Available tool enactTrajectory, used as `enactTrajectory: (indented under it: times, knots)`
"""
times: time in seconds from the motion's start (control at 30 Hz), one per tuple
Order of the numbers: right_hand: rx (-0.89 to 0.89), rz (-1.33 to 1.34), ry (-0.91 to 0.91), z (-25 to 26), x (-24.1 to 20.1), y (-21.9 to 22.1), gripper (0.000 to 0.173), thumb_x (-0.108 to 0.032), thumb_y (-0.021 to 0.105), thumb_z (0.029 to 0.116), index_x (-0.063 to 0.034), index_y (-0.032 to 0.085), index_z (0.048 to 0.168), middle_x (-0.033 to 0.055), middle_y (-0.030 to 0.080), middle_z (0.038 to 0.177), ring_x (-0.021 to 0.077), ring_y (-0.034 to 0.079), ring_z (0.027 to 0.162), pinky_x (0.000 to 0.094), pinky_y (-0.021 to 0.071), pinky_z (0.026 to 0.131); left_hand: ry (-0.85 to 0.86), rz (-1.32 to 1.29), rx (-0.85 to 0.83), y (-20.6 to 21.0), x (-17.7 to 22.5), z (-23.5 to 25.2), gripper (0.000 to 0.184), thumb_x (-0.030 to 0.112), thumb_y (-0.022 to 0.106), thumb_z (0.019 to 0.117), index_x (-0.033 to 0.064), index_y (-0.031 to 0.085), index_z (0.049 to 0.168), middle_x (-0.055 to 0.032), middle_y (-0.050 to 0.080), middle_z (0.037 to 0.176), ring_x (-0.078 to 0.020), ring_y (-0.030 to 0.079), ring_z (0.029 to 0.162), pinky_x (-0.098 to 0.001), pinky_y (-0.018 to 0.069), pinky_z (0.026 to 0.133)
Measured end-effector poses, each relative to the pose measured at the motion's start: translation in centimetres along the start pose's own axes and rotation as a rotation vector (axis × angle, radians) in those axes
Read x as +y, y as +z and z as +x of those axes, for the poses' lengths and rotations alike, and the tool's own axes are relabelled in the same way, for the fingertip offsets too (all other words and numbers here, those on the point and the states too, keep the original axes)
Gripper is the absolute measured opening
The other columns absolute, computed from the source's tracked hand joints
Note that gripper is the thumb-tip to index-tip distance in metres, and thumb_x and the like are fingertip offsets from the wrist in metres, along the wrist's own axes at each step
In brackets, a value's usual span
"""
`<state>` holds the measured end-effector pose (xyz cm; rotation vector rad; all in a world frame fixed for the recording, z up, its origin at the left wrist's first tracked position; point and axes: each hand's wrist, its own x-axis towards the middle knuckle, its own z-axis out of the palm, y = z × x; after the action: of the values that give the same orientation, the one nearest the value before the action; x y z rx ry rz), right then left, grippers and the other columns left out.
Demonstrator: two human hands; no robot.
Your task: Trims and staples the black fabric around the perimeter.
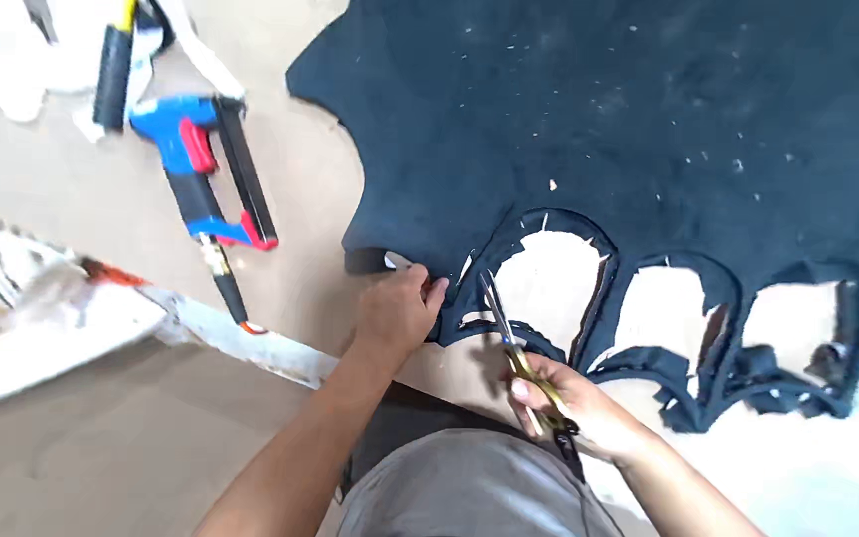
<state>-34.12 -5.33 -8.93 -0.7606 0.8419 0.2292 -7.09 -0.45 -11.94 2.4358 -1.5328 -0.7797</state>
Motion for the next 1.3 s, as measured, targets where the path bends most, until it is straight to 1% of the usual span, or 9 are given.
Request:
enactTrajectory:
  times: [0.07,0.13,0.23,0.4,0.57,0.93,1.07,1.17,1.3]
  knots:
    - [0.048,0.119,-0.058,2.1,0.9,2.8,0.053,-0.052,0.067,0.0947,-0.0063,0.061,0.121,0.0018,0.065,0.079,0.0125,0.064,0.064,0.0304,0.0584,0.062,0.238,0.057,0.105,-0.7,-0.4,2.5,0.035,0.036,0.060,0.1015,0.0083,0.074,0.117,-0.0153,0.072,0.119,-0.0325,0.069,0.113,-0.0546,0.0561,0.095]
    - [0.167,0.207,-0.107,4.2,0.7,5.3,0.046,-0.048,0.064,0.0975,-0.0060,0.061,0.117,0.0026,0.064,0.078,0.0126,0.063,0.064,0.0296,0.0568,0.061,0.430,0.145,0.103,-1.1,-0.7,6.4,0.043,0.037,0.056,0.1030,0.0161,0.065,0.139,-0.0127,0.056,0.150,-0.0306,0.049,0.142,-0.0551,0.0391,0.117]
    - [0.362,0.312,-0.245,7.8,1.4,8.0,0.042,-0.045,0.066,0.0982,-0.0055,0.062,0.112,0.0051,0.064,0.076,0.0139,0.062,0.062,0.0301,0.0546,0.060,0.675,0.254,-0.015,-0.8,-0.8,11.3,0.057,0.044,0.049,0.1052,0.0200,0.045,0.157,-0.0087,0.027,0.170,-0.0290,0.018,0.159,-0.0617,0.0130,0.127]
    - [0.613,0.469,-0.302,12.3,1.5,11.7,0.041,-0.036,0.071,0.0964,-0.0045,0.060,0.119,0.0075,0.065,0.076,0.0155,0.061,0.059,0.0308,0.0545,0.057,0.807,0.388,-0.114,1.1,-2.5,13.8,0.065,0.052,0.032,0.1077,0.0211,0.028,0.165,-0.0021,0.013,0.174,-0.0242,0.007,0.161,-0.0603,0.0031,0.128]
    - [0.705,0.608,-0.317,13.5,1.6,15.5,0.042,-0.041,0.072,0.0957,-0.0041,0.062,0.114,0.0075,0.062,0.072,0.0157,0.060,0.057,0.0308,0.0533,0.055,0.823,0.384,-0.086,1.5,-3.0,13.7,0.064,0.050,0.030,0.1080,0.0222,0.026,0.165,-0.0021,0.012,0.174,-0.0237,0.006,0.161,-0.0597,0.0024,0.129]
    - [0.831,0.512,-0.292,14.0,0.8,14.4,0.044,-0.044,0.078,0.0904,-0.0091,0.067,0.114,0.0089,0.064,0.070,0.0165,0.058,0.053,0.0303,0.0512,0.050,0.854,0.370,-0.060,1.5,-3.3,13.8,0.064,0.050,0.027,0.1090,0.0193,0.028,0.165,-0.0038,0.014,0.174,-0.0249,0.007,0.161,-0.0596,0.0035,0.128]
    - [0.779,0.456,-0.313,12.9,1.9,15.0,0.043,-0.043,0.080,0.0884,-0.0113,0.068,0.114,0.0064,0.065,0.071,0.0146,0.059,0.055,0.0291,0.0519,0.052,0.869,0.343,-0.085,1.1,-3.7,13.9,0.065,0.052,0.030,0.1085,0.0181,0.030,0.164,-0.0043,0.015,0.174,-0.0248,0.008,0.161,-0.0595,0.0025,0.128]
    - [0.774,0.403,-0.332,11.8,0.0,13.4,0.041,-0.044,0.074,0.0929,-0.0125,0.067,0.118,0.0062,0.064,0.072,0.0143,0.056,0.053,0.0292,0.0492,0.049,0.885,0.299,-0.142,0.4,-3.8,13.4,0.066,0.051,0.035,0.1079,0.0142,0.033,0.163,-0.0062,0.017,0.173,-0.0255,0.009,0.161,-0.0582,0.0023,0.129]
    - [0.588,0.504,-0.337,10.2,0.4,14.6,0.047,-0.050,0.067,0.0957,-0.0084,0.063,0.117,0.0067,0.061,0.072,0.0138,0.057,0.056,0.0289,0.0514,0.054,0.853,0.169,-0.152,-2.6,-5.0,11.3,0.078,0.057,0.060,0.0968,0.0117,0.043,0.158,-0.0111,0.025,0.170,-0.0286,0.017,0.159,-0.0608,0.0110,0.128]
